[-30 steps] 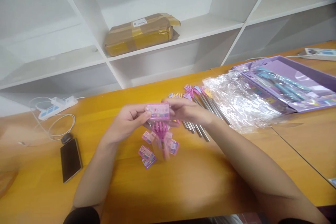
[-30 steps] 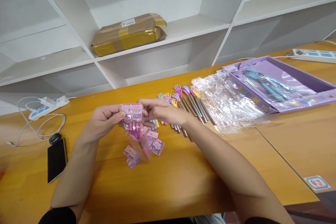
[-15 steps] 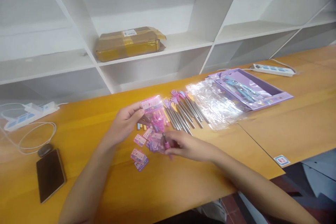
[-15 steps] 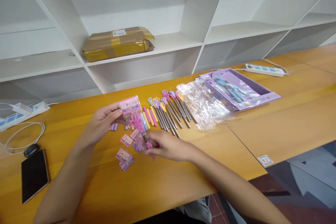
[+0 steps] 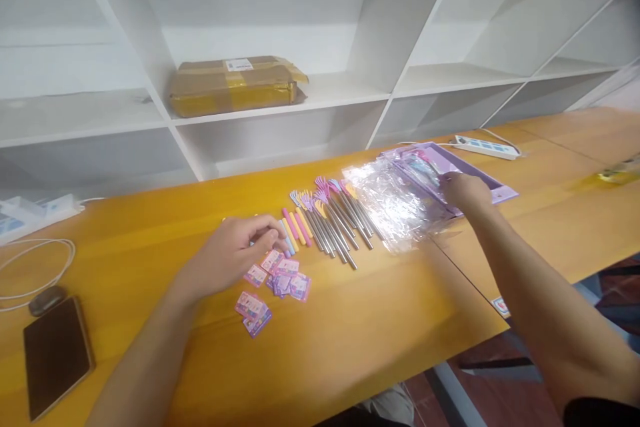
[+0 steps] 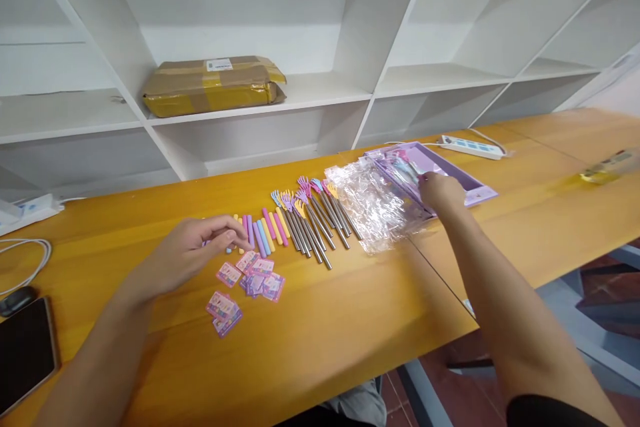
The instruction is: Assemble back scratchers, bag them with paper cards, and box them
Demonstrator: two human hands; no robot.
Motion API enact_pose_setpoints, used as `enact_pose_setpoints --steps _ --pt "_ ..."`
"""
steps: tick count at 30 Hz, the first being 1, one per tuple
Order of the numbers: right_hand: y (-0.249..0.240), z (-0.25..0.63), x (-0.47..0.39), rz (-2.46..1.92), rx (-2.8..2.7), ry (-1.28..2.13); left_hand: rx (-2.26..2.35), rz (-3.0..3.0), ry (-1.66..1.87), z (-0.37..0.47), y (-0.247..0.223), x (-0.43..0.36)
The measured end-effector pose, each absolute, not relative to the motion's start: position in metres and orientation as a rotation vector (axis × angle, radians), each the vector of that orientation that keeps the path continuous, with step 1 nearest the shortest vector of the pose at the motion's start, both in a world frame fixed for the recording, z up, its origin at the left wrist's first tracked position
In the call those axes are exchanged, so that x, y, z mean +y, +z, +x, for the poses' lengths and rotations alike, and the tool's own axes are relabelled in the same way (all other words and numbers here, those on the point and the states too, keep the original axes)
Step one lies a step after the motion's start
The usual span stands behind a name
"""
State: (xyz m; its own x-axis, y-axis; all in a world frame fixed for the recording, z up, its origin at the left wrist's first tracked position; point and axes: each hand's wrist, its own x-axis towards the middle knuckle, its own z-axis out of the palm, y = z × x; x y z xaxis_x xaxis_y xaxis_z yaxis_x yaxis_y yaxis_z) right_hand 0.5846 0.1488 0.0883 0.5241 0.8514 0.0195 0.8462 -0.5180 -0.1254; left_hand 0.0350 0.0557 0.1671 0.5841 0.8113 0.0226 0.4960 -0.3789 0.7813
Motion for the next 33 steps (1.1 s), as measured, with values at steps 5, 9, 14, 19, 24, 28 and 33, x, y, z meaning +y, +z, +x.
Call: enact_pose_setpoints --steps 5,9,14,19,24,28,33 --pt "0.081 0.602 0.173 -2.711 -1.477 0.113 1.028 2.084 0.560 0.033 0.167 0.057" --pt "0.081 0.601 0.182 -2.721 -1.487 0.152 1.027 2.070 0.570 0.035 0.167 0.057" --pt "0.089 0.575 0.179 -2.667 -1.496 0.017 1.019 2.072 0.567 0.038 0.166 0.057" --pt "0.078 0.508 0.158 -2.351 -1.837 0.069 1.020 2.089 0.583 0.038 0.164 0.058" --pt "0.059 0.439 0.146 -2.254 -2.153 0.288 0.998 2.123 0.570 0.039 0.166 0.056" --pt "0.064 0.419 0.163 -2.342 -2.265 0.348 1.000 2.122 0.582 0.040 0.168 0.054" --pt "0.068 0.422 0.187 -2.486 -2.236 0.312 1.114 2.108 0.528 0.035 0.169 0.055"
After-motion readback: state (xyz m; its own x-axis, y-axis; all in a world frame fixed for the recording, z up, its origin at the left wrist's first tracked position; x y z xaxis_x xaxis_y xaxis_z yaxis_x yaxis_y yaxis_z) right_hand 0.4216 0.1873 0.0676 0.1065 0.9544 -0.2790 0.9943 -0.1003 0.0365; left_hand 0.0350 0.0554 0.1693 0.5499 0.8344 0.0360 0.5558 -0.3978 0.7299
